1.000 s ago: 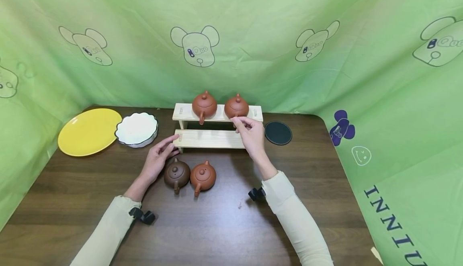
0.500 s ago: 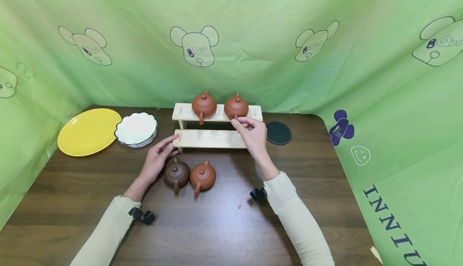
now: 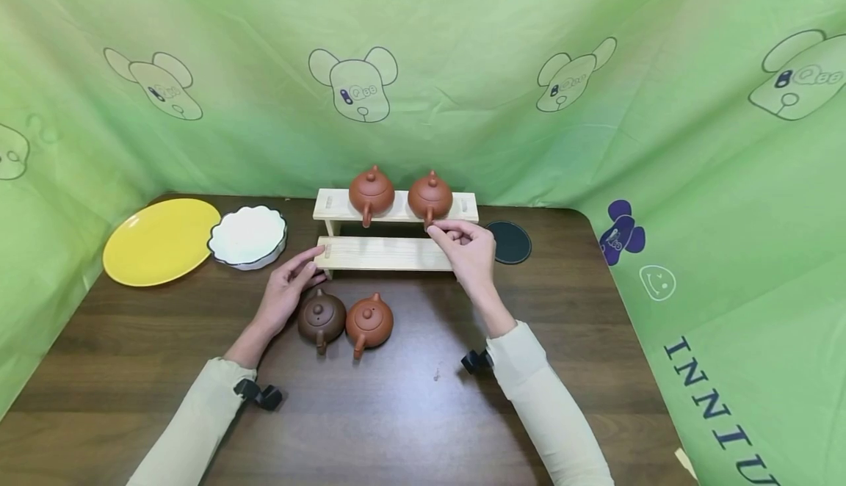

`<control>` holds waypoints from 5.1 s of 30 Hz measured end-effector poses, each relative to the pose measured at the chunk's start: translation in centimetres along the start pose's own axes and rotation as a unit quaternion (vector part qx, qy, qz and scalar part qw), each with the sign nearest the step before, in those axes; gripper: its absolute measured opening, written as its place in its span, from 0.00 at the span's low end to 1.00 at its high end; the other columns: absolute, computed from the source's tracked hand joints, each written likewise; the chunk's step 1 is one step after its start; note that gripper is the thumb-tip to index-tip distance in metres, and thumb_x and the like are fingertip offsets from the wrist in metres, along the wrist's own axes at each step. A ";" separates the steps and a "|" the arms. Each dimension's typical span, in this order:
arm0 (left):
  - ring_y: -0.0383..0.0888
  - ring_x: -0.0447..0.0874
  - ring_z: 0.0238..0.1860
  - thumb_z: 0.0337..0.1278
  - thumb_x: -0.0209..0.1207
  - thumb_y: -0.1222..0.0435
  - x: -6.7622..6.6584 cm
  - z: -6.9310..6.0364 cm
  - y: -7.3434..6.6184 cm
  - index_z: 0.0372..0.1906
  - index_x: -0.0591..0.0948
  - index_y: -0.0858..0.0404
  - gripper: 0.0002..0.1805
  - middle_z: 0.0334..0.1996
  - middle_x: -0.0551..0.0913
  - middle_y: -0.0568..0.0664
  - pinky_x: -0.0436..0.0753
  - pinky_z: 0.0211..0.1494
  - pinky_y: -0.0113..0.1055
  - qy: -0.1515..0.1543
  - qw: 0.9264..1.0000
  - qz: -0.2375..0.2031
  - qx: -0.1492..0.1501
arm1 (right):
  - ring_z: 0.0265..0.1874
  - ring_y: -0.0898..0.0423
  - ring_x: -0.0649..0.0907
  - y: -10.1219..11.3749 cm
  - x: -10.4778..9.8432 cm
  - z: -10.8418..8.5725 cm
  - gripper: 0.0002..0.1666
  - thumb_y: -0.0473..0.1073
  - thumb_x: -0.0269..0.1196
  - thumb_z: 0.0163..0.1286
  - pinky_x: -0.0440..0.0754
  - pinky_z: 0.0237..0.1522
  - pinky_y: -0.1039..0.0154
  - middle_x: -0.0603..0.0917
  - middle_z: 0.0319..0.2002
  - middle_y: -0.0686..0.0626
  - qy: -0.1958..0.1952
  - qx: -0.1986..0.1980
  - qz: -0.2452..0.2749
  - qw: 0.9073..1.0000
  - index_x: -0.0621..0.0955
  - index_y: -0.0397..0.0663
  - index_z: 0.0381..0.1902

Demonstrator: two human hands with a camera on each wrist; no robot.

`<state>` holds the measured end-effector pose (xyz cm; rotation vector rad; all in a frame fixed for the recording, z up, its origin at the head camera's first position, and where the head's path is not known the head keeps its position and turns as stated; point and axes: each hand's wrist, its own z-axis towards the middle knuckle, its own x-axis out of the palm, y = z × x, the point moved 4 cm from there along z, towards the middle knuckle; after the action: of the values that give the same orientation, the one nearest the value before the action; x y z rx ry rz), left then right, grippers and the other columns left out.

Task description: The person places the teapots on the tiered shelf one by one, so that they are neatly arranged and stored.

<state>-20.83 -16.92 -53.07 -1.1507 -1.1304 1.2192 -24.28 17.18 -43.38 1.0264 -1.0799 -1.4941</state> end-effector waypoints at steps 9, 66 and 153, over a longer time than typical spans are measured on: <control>0.34 0.87 0.55 0.88 0.52 0.73 0.0 0.0 0.0 0.77 0.79 0.70 0.22 0.75 0.78 0.63 0.92 0.64 0.33 -0.002 1.000 -0.001 -0.002 | 0.18 0.70 0.70 -0.3 -0.8 -1.2 0.13 0.37 0.80 0.69 0.62 0.18 0.77 0.79 0.21 0.61 -0.024 -0.005 -0.010 1.000 0.92 0.28 0.39; 0.33 0.86 0.56 0.88 0.53 0.72 0.0 -0.1 -0.2 0.77 0.79 0.69 0.22 0.74 0.79 0.64 0.91 0.65 0.32 -0.003 1.000 0.008 -0.004 | 0.16 0.68 0.68 -3.5 3.3 -13.8 0.15 0.34 0.73 0.75 0.64 0.16 0.77 0.81 0.23 0.56 0.241 0.196 0.052 0.949 0.89 0.24 0.50; 0.33 0.87 0.57 0.88 0.52 0.73 0.1 -0.2 -0.1 0.77 0.78 0.70 0.22 0.75 0.78 0.65 0.91 0.65 0.32 0.003 1.000 0.001 0.003 | 0.14 0.69 0.64 -3.3 5.4 -16.9 0.12 0.38 0.67 0.81 0.58 0.17 0.76 0.82 0.21 0.59 0.227 0.348 0.136 0.899 0.93 0.37 0.52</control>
<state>-20.63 -16.87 -52.95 -1.1507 -1.1214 1.2200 -9.64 10.00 -51.21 1.5398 -1.3663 -0.5746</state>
